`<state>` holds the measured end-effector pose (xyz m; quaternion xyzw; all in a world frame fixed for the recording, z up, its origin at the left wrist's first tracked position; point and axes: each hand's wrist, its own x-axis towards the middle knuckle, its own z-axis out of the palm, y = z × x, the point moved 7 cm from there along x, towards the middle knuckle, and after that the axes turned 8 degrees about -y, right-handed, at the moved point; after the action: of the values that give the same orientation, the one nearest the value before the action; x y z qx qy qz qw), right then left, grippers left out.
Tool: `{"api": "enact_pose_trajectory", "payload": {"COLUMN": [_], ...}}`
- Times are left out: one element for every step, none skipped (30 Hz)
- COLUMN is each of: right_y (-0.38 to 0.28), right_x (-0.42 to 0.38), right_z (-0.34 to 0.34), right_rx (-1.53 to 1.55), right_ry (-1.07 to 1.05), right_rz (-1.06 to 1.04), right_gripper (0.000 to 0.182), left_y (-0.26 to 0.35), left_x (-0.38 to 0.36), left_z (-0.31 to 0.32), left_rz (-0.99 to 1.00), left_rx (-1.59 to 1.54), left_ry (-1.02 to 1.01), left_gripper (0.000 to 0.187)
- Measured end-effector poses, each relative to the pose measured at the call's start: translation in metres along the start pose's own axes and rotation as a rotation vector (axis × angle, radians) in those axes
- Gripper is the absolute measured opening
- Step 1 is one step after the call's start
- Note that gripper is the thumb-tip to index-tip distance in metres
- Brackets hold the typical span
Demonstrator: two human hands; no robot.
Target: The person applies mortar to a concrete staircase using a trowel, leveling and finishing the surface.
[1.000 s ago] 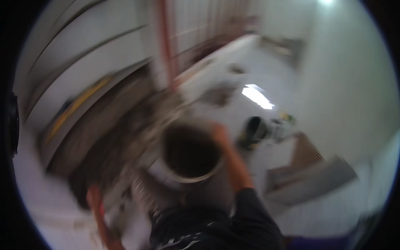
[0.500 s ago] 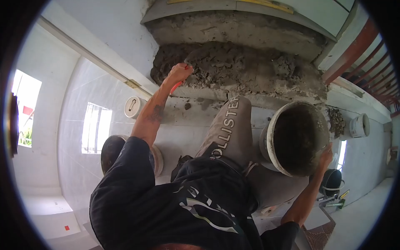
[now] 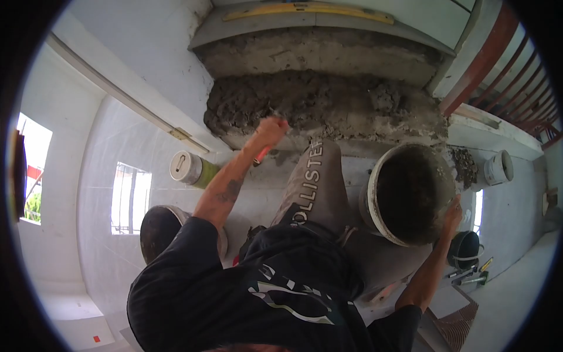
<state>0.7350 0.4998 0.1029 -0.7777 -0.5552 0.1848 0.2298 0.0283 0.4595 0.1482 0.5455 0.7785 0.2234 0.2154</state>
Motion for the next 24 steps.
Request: {"api": "enact_pose_trajectory", "payload": {"right_y": [0.000,0.003,0.011,0.018,0.020,0.021,0.026,0.031,0.046,0.074,0.122,0.083,0.068,0.068,0.065,0.055,0.055,0.057,0.050,0.040,0.033,0.036,0.046,0.036], "right_x": [0.002,0.000,0.002,0.006,0.011,0.013,0.011,0.008,0.017,0.038,0.079,0.057,0.041,0.039,0.036,0.029,0.031,0.029,0.024,0.020,0.014,0.020,0.024,0.021], "right_z": [0.002,0.004,0.005,0.005,0.007,0.009,0.010,0.009,0.011,0.024,0.041,0.028,0.023,0.022,0.019,0.013,0.014,0.020,0.020,0.018,0.016,0.017,0.025,0.023], "right_rx": [0.035,0.063,0.062,0.065,0.071,0.077,0.098,0.117,0.049,-0.004,-0.031,-0.012,-0.087,-0.113,-0.139,-0.140,-0.039,0.061,0.059,0.040,0.021,0.014,0.015,0.048], "right_ry": [-0.017,-0.040,-0.041,-0.037,-0.036,-0.043,-0.027,-0.014,0.031,0.067,0.074,-0.028,0.144,0.115,0.089,0.090,-0.024,-0.141,-0.150,-0.102,-0.053,-0.041,-0.055,-0.036], "right_rz": [0.027,0.061,0.066,0.059,0.046,0.039,-0.023,-0.088,-0.309,-0.549,-0.631,-0.355,-0.645,-0.541,-0.433,-0.424,-0.235,-0.045,-0.034,-0.091,-0.150,-0.276,-0.273,-0.398], "right_gripper": [0.077,0.077,0.077,0.076,0.076,0.076,0.074,0.072,0.067,0.061,0.050,0.049,0.056,0.060,0.064,0.064,0.066,0.069,0.069,0.070,0.071,0.068,0.068,0.066], "left_y": [0.007,0.012,0.015,0.017,0.017,0.019,0.020,0.021,0.026,0.032,0.022,-0.001,-0.023,-0.035,-0.057,-0.087,-0.117,-0.144,-0.162,-0.175,-0.171,-0.164,-0.163,-0.166], "left_x": [-0.004,-0.008,-0.010,-0.011,-0.011,-0.010,-0.013,-0.015,-0.019,-0.024,-0.033,-0.042,-0.043,-0.038,-0.036,-0.039,-0.041,-0.045,-0.053,-0.060,-0.072,-0.077,-0.082,-0.083], "left_z": [0.004,0.009,0.012,0.016,0.016,0.012,0.009,0.008,0.005,-0.008,-0.028,-0.044,-0.051,-0.051,-0.058,-0.071,-0.084,-0.099,-0.116,-0.131,-0.149,-0.158,-0.163,-0.164], "left_rz": [0.066,0.127,0.128,0.099,0.067,0.061,0.066,0.068,0.039,0.057,0.069,0.026,-0.055,-0.115,-0.189,-0.265,-0.289,-0.318,-0.346,-0.372,-0.465,-0.452,-0.443,-0.458], "left_rx": [-0.017,-0.034,-0.033,-0.042,-0.048,-0.043,-0.031,-0.021,-0.017,-0.038,-0.052,-0.044,-0.228,-0.417,-0.467,-0.513,-0.601,-0.687,-0.652,-0.617,-0.523,-0.547,-0.570,-0.563], "left_ry": [-0.011,-0.032,-0.038,-0.056,-0.067,-0.059,-0.056,-0.051,-0.031,0.049,0.132,0.156,0.130,0.093,0.068,0.049,0.091,0.132,0.158,0.181,0.172,0.163,0.160,0.160], "left_gripper": [0.037,0.037,0.037,0.037,0.036,0.036,0.036,0.036,0.036,0.035,0.034,0.034,0.032,0.031,0.030,0.029,0.029,0.029,0.029,0.028,0.027,0.027,0.028,0.028]}}
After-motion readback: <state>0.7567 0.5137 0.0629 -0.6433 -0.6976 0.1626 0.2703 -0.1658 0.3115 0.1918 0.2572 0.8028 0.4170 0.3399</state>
